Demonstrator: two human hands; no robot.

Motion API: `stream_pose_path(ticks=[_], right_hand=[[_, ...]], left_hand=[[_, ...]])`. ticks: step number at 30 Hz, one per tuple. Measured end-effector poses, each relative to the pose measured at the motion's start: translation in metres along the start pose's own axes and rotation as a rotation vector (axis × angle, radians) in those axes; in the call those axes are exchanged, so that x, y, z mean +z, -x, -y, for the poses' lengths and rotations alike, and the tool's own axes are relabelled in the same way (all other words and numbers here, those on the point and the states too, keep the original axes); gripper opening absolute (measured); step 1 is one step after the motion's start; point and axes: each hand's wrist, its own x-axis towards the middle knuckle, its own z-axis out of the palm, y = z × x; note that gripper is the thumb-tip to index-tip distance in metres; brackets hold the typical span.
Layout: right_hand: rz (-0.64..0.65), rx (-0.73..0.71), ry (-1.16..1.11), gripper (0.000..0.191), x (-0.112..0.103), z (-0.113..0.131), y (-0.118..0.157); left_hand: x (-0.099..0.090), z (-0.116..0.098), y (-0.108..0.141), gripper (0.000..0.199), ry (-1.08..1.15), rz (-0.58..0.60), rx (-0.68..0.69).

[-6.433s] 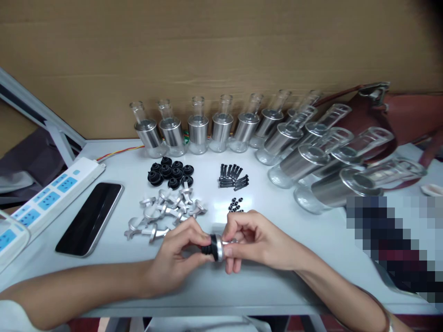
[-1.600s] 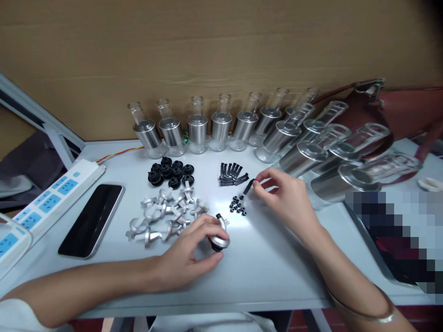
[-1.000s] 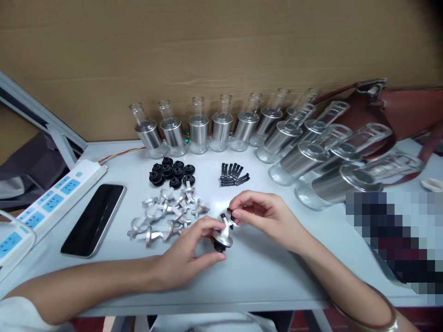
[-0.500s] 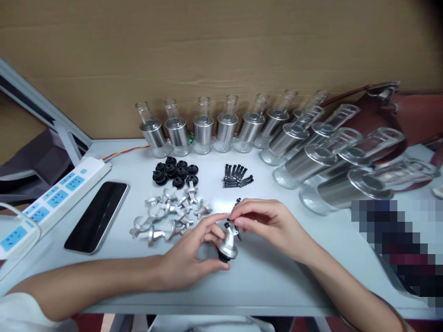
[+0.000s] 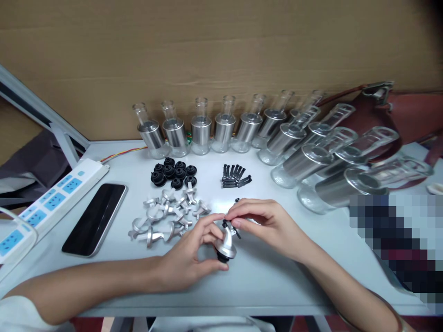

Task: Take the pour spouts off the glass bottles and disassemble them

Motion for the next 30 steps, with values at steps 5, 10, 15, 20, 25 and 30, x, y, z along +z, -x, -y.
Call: stream_pose_path(ticks=[5,10,15,20,25,30], right_hand=[[0.002,0.077,0.01,0.014,0.0018,-0.0001,0.0001],[-0.018,0.085,0.003,0.014,0.0027,0.0019,0.0006],[-0.006,0.088,0.021,0.016,0.003,0.0014,0.0004],[0.009,0.045,0.004,0.014,0.0025,0.0017,-0.0005],[0.038,0.102,-0.042,0.017,0.0008,0.0026,-0.0003],[0.075,0.181,-0.027,0.027,-0.0007,0.0038,0.0013]], left_hand=[[0.001,-0.0025,-0.0002,0.064,-0.004,-0.017,-0.055],[0.0021,-0.004,0.0,0.062,-0.037,-0.022,-0.059],[0.0024,-0.0058,-0.0011,0.058,-0.025,-0.03,-0.065],[0.0031,-0.0034,0.0002,0.053,0.002,-0.042,-0.056],[0.0026,-0.0011,-0.0001,0.054,0.03,-0.053,-0.048],[0.0025,-0.0021,-0.001,0.055,0.028,-0.093,-0.063]])
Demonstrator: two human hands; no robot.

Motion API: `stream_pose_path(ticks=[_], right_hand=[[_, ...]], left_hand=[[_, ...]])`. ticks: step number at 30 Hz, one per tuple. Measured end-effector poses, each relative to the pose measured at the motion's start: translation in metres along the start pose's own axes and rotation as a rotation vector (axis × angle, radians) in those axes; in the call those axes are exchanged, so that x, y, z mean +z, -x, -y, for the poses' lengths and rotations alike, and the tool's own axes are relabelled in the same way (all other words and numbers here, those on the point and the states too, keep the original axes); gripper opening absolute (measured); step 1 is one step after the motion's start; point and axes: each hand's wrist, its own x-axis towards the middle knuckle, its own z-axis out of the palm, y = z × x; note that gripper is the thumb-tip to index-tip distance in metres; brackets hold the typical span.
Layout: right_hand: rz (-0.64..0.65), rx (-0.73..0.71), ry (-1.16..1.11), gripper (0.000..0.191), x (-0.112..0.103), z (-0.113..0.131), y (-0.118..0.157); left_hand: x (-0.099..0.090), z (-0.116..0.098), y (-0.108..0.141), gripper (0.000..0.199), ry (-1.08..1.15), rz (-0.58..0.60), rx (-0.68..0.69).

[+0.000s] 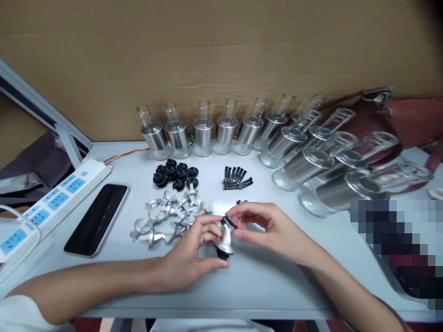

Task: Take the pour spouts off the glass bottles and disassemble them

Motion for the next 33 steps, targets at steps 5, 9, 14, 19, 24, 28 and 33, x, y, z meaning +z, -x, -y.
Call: stream_pose_path(ticks=[5,9,14,19,24,28,33], right_hand=[[-0.028,-0.014,0.014,0.03,0.002,0.0,0.0],[-0.035,-0.013,-0.007,0.032,0.003,-0.002,0.0],[-0.024,-0.006,-0.045,0.033,0.003,-0.003,0.001],[0.033,0.104,-0.284,0.033,-0.002,-0.004,0.0],[0.204,0.296,-0.537,0.037,-0.009,-0.008,-0.005],[0.336,0.387,-0.638,0.033,-0.009,-0.011,-0.006],[0.483,0.358,-0.798,0.034,-0.005,-0.015,-0.008]], left_hand=[[0.0,-0.001,0.001,0.054,0.006,0.015,0.007],[0.0,0.0,0.001,0.055,0.009,0.017,0.013],[-0.002,0.001,0.002,0.055,0.006,0.033,0.035],[-0.003,0.002,0.003,0.056,0.024,0.058,0.052],[-0.004,0.003,0.003,0.057,-0.032,0.075,0.09],[-0.004,0.003,0.004,0.057,-0.122,0.06,0.165],[-0.006,0.001,0.006,0.059,-0.169,0.037,0.171]])
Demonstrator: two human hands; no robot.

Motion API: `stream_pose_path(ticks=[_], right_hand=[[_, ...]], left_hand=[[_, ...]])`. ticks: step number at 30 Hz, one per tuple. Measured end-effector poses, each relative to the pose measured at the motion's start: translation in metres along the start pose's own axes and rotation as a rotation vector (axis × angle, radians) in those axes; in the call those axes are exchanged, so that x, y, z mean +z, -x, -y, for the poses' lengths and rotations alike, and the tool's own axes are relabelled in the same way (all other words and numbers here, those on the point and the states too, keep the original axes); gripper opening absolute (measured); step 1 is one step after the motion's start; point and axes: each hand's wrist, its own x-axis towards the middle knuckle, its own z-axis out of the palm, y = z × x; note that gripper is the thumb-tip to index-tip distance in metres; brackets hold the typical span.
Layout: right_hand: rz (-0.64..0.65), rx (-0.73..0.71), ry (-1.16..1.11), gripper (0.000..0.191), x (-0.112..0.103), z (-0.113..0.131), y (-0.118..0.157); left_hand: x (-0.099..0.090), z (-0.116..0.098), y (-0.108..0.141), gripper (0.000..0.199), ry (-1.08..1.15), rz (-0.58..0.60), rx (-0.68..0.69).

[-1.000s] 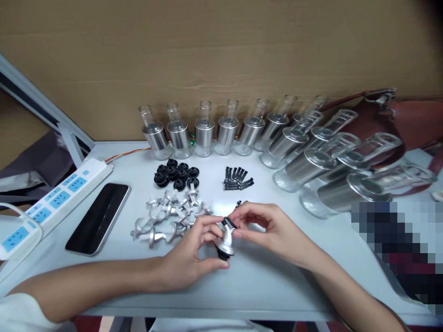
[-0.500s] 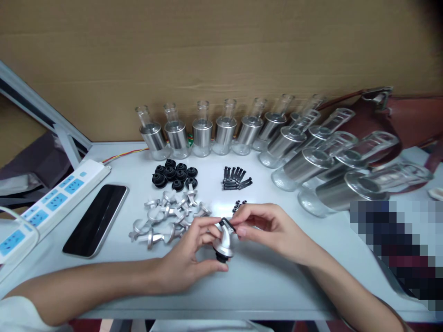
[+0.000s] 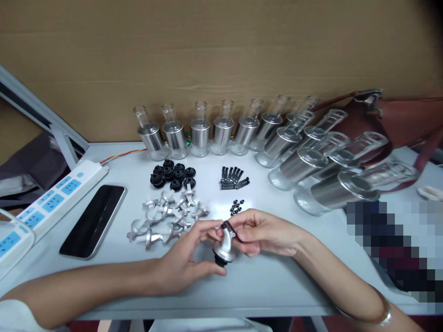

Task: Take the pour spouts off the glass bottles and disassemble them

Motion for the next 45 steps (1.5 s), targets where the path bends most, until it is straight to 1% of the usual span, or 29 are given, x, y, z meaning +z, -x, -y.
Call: stream_pose_path(ticks=[4,8,13,17,20,23,26,31,34,39,42,45], right_hand=[[0.043,0.001,-0.008,0.035,-0.0016,-0.0031,-0.0024],[-0.02,-0.003,-0.011,0.031,-0.0013,-0.0056,-0.0042],[-0.073,-0.018,-0.007,0.032,-0.0017,-0.0081,-0.0051],[-0.081,-0.084,0.018,0.034,-0.0011,-0.0081,-0.005],[-0.084,-0.088,0.04,0.037,0.0008,-0.0074,-0.0051],[-0.091,-0.084,0.057,0.035,0.002,-0.0067,-0.0052],[-0.089,-0.089,0.075,0.037,0.0021,-0.0058,-0.0054],[-0.077,-0.128,0.108,0.036,0.0022,-0.0058,-0.0056],[-0.054,-0.14,0.132,0.036,0.0022,-0.0072,-0.0057],[-0.024,-0.135,0.176,0.04,0.002,-0.0082,-0.0059],[-0.028,-0.145,0.212,0.038,0.0027,-0.0075,-0.0053],[-0.022,-0.178,0.212,0.038,0.0037,-0.0074,-0.0047]], left_hand=[[-0.0008,-0.0011,0.0005,0.06,-0.001,-0.002,0.009],[-0.0004,-0.0019,0.0,0.06,0.014,0.015,0.025],[0.0002,-0.0011,0.0,0.06,0.031,0.002,0.016],[0.0008,-0.002,0.0002,0.062,0.032,0.0,-0.009],[0.0013,-0.0037,0.0,0.067,0.017,0.024,-0.011],[0.0011,-0.0043,-0.0002,0.071,0.005,0.027,-0.016],[0.0007,-0.0036,-0.0003,0.068,-0.013,0.026,-0.023],[0.0026,-0.0022,0.0001,0.062,-0.03,-0.027,-0.042],[0.0037,-0.0016,0.0003,0.06,-0.037,-0.021,-0.046],[0.0022,-0.0023,0.0001,0.06,-0.068,-0.001,-0.118],[0.0008,-0.0033,-0.0004,0.058,-0.049,-0.002,-0.134],[0.0003,-0.0032,-0.001,0.061,-0.012,0.007,-0.159]])
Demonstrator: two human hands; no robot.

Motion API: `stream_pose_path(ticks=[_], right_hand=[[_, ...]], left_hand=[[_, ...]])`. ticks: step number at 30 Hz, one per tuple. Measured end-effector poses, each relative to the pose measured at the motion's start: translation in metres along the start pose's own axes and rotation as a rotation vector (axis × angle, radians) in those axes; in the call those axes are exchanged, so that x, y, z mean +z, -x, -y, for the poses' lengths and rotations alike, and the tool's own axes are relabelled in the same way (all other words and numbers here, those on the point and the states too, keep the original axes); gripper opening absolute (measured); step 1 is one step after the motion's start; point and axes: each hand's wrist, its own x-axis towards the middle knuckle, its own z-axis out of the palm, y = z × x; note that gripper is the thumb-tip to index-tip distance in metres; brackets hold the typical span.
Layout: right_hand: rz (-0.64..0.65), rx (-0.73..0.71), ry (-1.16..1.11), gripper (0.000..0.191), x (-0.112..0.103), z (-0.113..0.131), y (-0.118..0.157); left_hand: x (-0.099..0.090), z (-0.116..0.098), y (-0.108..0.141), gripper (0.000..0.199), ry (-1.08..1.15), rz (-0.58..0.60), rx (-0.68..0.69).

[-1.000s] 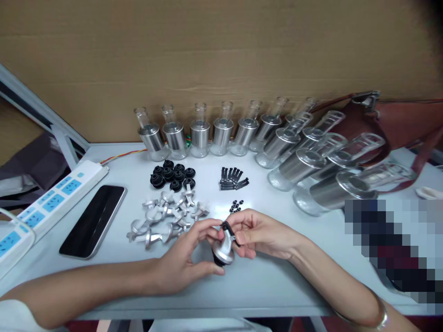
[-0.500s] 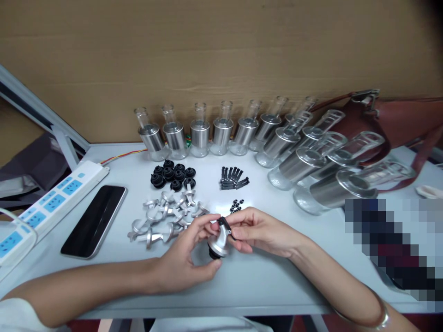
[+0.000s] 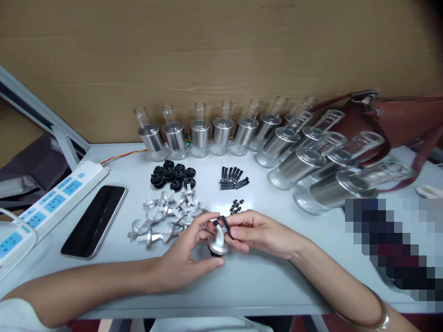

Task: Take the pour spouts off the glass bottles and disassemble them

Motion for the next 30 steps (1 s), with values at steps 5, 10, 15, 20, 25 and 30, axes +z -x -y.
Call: stream_pose_path(ticks=[5,10,15,20,25,30], right_hand=[[0.042,-0.015,-0.091,0.035,0.0005,-0.0016,-0.0002],[0.05,-0.015,-0.082,0.033,0.0006,-0.0026,-0.0007],[0.014,-0.024,-0.058,0.034,0.001,-0.0042,-0.0023],[0.015,-0.015,-0.034,0.036,0.0002,-0.0057,-0.0027],[-0.024,0.002,-0.054,0.036,0.0003,-0.0065,-0.0027],[-0.059,0.026,-0.004,0.037,0.0015,-0.0042,-0.0015]], left_hand=[[-0.0003,0.0005,-0.0002,0.062,0.039,0.011,0.01],[0.0,0.001,0.0008,0.066,0.074,0.032,0.001],[0.0003,0.0046,0.0023,0.063,0.153,0.022,0.009],[-0.0013,0.0045,0.0018,0.06,0.163,0.031,-0.04],[-0.0019,0.0021,0.001,0.062,0.18,0.02,-0.084],[-0.0023,0.0034,0.0013,0.053,0.198,-0.008,-0.042]])
